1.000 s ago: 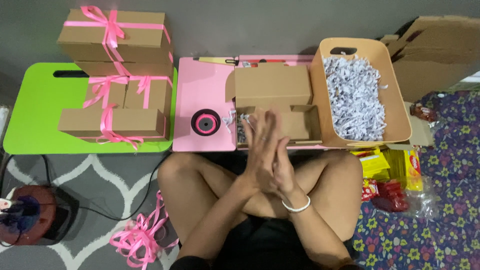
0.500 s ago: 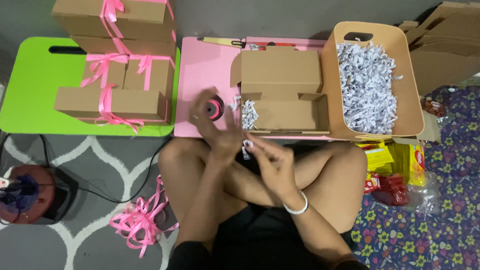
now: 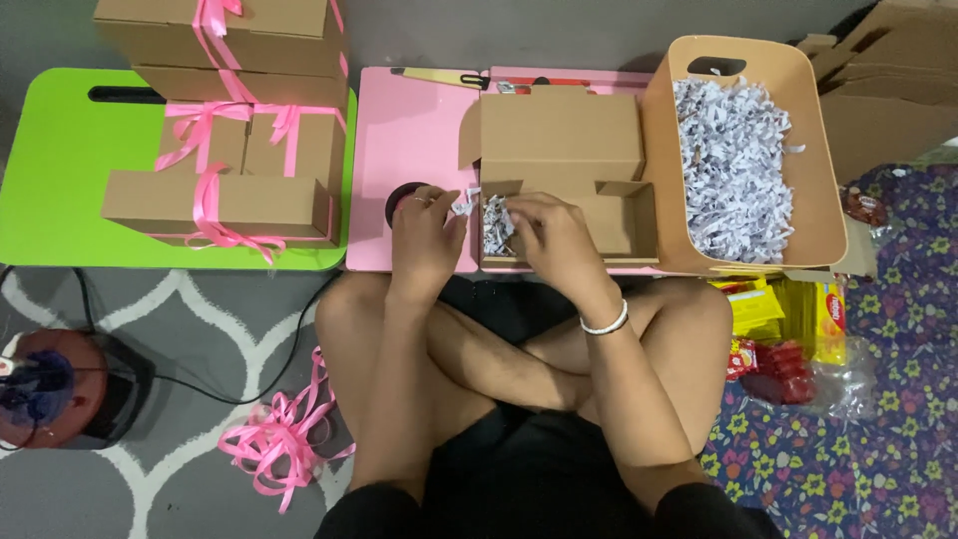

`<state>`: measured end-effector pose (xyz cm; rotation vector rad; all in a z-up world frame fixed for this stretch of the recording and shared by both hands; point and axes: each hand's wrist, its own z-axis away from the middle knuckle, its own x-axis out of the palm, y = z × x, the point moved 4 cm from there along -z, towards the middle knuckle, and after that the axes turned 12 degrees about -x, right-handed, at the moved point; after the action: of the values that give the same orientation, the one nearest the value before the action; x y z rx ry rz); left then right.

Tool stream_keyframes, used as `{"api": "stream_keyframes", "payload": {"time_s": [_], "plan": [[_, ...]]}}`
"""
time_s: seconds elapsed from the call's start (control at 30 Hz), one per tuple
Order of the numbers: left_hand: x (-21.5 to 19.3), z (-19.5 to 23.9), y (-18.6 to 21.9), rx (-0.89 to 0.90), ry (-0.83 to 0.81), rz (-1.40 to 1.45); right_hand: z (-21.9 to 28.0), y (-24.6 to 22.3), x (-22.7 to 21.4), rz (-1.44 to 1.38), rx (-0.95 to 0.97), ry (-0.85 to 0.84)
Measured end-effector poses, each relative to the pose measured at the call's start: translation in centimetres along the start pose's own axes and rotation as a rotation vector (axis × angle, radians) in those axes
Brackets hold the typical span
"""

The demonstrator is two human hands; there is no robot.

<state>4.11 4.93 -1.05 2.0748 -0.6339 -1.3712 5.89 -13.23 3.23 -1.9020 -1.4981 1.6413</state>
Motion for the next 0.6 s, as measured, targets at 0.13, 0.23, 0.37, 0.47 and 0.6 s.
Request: {"api": "stream_keyframes", "payload": {"time_s": [0.13, 0.23, 0.37, 0.47, 0.6], "plan": [[1.8, -0.1, -1.7, 0.015, 0.0, -0.095, 0.6, -0.8, -0.6, -0.073, 0.044, 0.038], [1.7, -0.6, -1.3, 0.002, 0.033, -0.097, 0.8, -0.8, -1.3, -0.088, 0.047, 0.137], [-0.8, -0.6, 0.6, -0.057, 0.122, 0.189, 1.5, -0.1, -0.7, -0.153, 0.068, 0.241], [-1.2, -0.4, 1.4, -0.033, 0.059, 0.501, 1.3, -0.8, 0.3, -0.279, 0.042, 0.27], [0.8, 0.0, 1.4, 0.007, -0.06, 0.719, 0.9, -1.1, 0.8, -0.417, -0.001, 0.328]]}}
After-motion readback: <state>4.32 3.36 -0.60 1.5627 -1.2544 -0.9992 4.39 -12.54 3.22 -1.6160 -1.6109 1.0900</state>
